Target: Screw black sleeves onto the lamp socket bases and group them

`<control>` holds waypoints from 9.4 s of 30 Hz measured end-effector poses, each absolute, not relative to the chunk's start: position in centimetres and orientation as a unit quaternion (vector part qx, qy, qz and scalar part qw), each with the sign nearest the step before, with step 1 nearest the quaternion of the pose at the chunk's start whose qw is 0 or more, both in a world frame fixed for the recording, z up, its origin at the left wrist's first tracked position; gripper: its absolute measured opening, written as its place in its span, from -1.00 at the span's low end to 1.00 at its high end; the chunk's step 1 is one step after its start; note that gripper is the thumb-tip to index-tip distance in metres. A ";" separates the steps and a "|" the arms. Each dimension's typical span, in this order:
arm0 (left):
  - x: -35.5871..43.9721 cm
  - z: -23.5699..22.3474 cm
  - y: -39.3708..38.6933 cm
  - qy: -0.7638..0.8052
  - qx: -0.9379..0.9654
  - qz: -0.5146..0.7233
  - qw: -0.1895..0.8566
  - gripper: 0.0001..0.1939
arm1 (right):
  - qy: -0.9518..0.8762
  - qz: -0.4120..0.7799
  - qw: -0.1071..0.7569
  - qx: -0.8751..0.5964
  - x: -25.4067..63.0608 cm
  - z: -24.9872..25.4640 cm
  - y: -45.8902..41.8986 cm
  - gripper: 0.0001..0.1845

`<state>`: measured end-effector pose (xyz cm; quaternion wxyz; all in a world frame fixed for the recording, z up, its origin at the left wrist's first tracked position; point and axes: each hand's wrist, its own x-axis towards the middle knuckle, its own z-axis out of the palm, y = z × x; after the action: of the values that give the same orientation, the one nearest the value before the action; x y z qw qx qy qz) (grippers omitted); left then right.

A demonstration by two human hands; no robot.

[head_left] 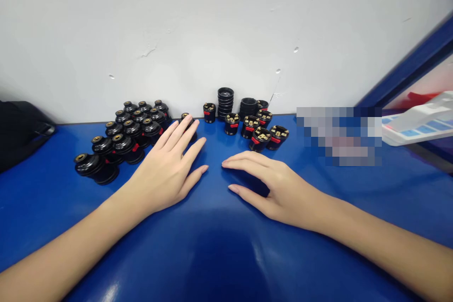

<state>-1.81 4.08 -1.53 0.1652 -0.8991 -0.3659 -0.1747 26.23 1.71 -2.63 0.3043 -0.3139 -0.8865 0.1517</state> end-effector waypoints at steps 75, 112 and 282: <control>-1.0 -2.8 2.7 -0.394 -0.893 -0.216 0.024 -0.49 | -0.842 -0.012 0.384 -0.379 25.4 -2.0 0.5 -0.61; -0.3 -1.8 2.1 -0.299 -0.902 -0.312 0.015 -0.63 | -0.851 -0.086 0.182 -0.486 27.7 3.3 11.2 -0.41; 0.8 -1.4 1.8 -0.353 -0.832 -0.352 -0.243 -0.72 | -0.671 0.463 0.479 -0.324 26.2 -2.0 1.4 -0.67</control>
<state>0.83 1.76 -1.41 -0.2435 -0.8318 -0.3533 -0.3522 26.23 1.36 -2.03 0.4795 -0.3242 -0.6714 0.4628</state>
